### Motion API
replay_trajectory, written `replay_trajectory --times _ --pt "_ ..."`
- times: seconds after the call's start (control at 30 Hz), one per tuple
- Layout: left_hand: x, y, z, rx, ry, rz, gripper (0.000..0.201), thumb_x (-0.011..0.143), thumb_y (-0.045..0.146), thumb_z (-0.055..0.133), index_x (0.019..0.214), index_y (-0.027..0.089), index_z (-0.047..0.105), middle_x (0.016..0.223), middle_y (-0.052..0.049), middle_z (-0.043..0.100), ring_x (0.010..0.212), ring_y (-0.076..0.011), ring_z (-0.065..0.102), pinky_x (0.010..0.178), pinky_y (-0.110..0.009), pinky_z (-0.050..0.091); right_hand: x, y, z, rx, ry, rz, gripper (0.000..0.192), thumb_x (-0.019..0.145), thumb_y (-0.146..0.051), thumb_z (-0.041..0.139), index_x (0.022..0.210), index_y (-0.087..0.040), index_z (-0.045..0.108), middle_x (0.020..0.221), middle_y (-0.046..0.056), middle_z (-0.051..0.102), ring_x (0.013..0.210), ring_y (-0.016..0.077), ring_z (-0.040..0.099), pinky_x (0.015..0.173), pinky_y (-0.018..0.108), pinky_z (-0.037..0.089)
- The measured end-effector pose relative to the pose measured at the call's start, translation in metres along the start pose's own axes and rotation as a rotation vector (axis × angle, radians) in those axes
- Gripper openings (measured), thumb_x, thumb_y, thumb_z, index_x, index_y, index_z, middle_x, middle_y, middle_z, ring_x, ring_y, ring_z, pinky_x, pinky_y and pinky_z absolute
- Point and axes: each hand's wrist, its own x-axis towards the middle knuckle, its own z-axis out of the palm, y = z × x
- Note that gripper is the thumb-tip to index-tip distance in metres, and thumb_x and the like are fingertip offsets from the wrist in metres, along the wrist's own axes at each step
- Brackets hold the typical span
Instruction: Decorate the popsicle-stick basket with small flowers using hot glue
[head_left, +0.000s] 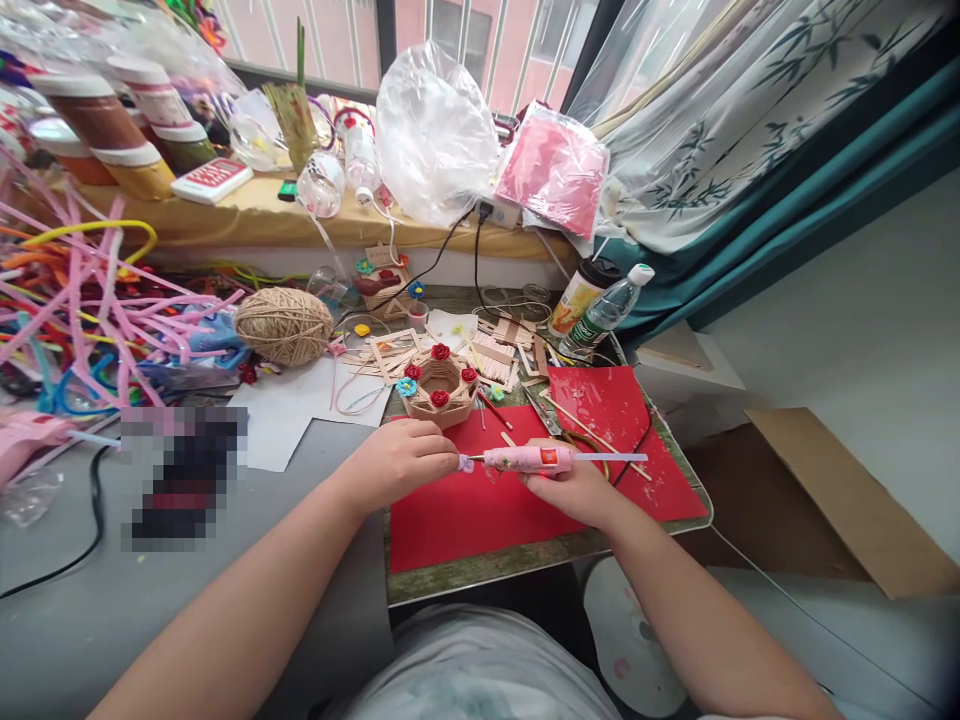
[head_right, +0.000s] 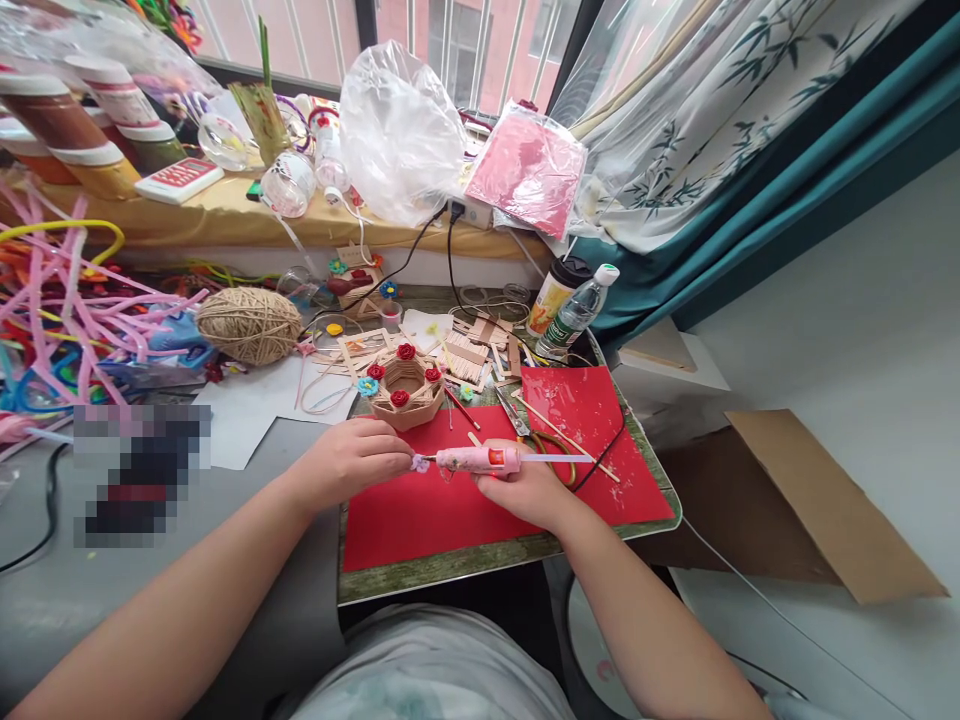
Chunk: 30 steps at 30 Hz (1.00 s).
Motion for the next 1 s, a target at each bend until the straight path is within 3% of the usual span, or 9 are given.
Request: replay_trajectory --times 0.7,0.87,1.0 --pt "0.0028 0.0022 -0.0019 -0.021 0.039 -0.011 0.018 0.106 0.021 0.057 0.117 0.024 0.071 0.108 -0.008 0.081 0.095 -0.0197 0.074 0.086 -0.033 0.059 -0.0014 -0.0058 -0.0002 -0.034 0.008 0.088 0.017 0.077 -0.017 0.067 0.069 -0.024 0.053 0.064 -0.004 0.051 0.058 0.0134 0.046 0.052 0.027 0.034" --pt "0.001 0.0006 -0.0002 0.008 0.007 -0.009 0.017 0.105 0.019 0.057 0.116 0.022 0.07 0.107 -0.009 0.081 0.094 -0.0202 0.072 0.086 -0.034 0.057 -0.0001 -0.0039 0.0013 0.001 -0.028 0.073 0.009 0.079 -0.017 0.066 0.075 -0.024 0.063 0.07 -0.002 0.061 0.063 0.0166 0.053 0.055 0.029 0.038" --pt "-0.0013 -0.0018 0.0021 0.006 -0.016 -0.042 0.013 0.105 0.021 0.058 0.11 0.022 0.07 0.1 -0.008 0.08 0.091 -0.0193 0.072 0.083 -0.033 0.056 0.0016 0.0024 0.0031 -0.01 0.019 0.036 0.007 0.084 -0.023 0.067 0.078 -0.024 0.063 0.074 -0.002 0.063 0.067 0.018 0.058 0.061 0.03 0.043"
